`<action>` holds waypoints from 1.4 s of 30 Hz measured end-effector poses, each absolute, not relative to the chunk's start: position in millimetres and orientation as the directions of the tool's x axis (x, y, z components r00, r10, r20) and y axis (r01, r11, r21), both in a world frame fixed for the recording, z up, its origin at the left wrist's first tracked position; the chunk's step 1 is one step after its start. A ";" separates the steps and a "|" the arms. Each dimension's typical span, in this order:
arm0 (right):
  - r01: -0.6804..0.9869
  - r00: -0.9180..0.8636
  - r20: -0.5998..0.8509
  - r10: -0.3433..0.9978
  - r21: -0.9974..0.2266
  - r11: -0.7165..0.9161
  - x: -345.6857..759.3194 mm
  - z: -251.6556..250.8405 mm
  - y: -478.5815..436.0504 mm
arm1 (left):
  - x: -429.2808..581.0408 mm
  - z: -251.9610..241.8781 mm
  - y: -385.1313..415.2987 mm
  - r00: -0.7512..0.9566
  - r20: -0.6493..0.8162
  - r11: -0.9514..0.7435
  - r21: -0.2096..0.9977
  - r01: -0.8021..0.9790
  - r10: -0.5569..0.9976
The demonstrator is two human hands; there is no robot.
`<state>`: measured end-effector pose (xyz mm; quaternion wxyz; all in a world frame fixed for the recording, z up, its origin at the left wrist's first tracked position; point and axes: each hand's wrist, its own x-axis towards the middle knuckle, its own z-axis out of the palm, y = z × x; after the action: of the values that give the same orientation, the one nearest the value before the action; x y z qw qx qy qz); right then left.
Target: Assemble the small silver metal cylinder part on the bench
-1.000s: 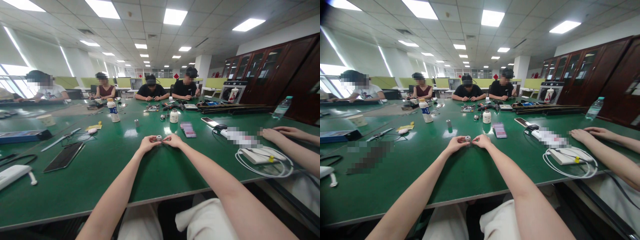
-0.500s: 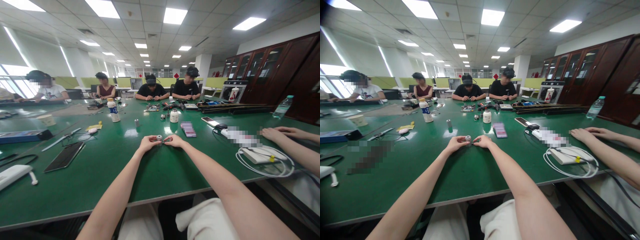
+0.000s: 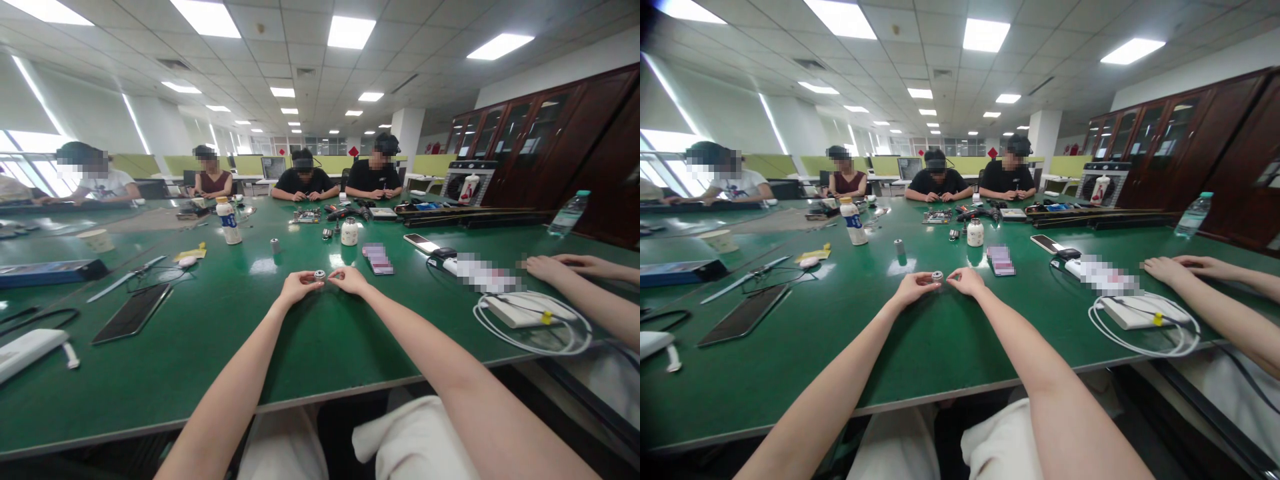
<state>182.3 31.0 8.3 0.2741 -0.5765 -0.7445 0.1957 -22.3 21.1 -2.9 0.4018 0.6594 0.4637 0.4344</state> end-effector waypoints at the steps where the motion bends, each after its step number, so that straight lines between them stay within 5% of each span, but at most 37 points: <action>1: 0.728 -0.157 0.221 0.963 -0.633 0.264 182.4 9.2 32.2 | -22.2 -2.9 20.9 0.192 0.202 -0.249 0.932 0.263 0.960; 9: 0.572 -0.098 0.354 0.930 -0.745 0.344 181.2 20.4 37.2 | -21.4 -2.9 20.9 0.190 0.198 -0.244 0.935 0.259 0.962; 20: 0.616 -0.270 0.343 0.900 -0.656 0.435 163.0 31.4 25.9 | -21.6 -2.6 20.0 0.179 0.199 -0.245 0.925 0.290 0.964; 33: 0.678 -0.278 0.351 0.894 -0.588 0.442 164.2 29.1 23.1 | -22.6 -3.3 21.0 0.200 0.198 -0.250 0.924 0.288 0.960; 42: 0.670 -0.145 0.355 0.923 -0.652 0.356 167.0 34.5 25.0 | -23.1 -5.4 23.1 0.187 0.200 -0.251 0.917 0.311 0.962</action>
<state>167.0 25.0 34.5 0.3678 -0.5407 -0.7367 0.1723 -23.1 23.1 -5.4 0.3842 0.6677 0.4765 0.4236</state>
